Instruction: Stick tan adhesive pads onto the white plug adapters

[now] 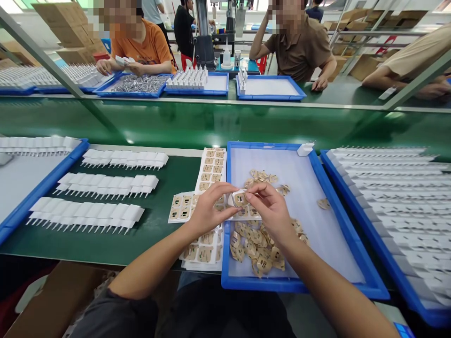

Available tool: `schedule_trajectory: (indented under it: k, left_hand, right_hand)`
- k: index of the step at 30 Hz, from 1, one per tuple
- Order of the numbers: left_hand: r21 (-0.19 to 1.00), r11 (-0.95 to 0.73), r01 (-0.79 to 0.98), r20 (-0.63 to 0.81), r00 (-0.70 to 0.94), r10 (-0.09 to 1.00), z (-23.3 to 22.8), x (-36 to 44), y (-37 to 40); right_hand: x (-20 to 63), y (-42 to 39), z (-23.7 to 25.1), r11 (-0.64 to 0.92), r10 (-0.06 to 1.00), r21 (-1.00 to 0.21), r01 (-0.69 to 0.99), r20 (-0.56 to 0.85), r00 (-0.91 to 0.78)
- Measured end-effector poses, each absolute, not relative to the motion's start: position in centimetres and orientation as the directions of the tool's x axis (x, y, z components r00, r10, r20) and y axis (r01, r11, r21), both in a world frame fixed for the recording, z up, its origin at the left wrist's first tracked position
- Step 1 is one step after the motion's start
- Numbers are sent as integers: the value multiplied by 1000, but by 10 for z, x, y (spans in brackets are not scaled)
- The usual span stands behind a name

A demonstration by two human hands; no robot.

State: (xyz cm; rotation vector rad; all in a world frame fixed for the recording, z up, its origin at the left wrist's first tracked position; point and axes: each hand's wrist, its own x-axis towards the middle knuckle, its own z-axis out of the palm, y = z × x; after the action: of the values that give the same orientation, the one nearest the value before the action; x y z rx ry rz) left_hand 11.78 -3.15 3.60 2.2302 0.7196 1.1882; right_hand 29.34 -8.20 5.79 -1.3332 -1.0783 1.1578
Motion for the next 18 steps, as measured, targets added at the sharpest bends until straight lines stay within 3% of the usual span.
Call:
schedule_trajectory:
  k: [12,18]
  left_hand:
    - [561,-786,260,642,463,611,34,120,-34]
    - [510,-822,254,682,462,566,33,121,-35]
  right_hand:
    - [288,-83,49,-47,978,-994,102,-25,205]
    - [286,-87,50,-22,976,-966,256,35,213]
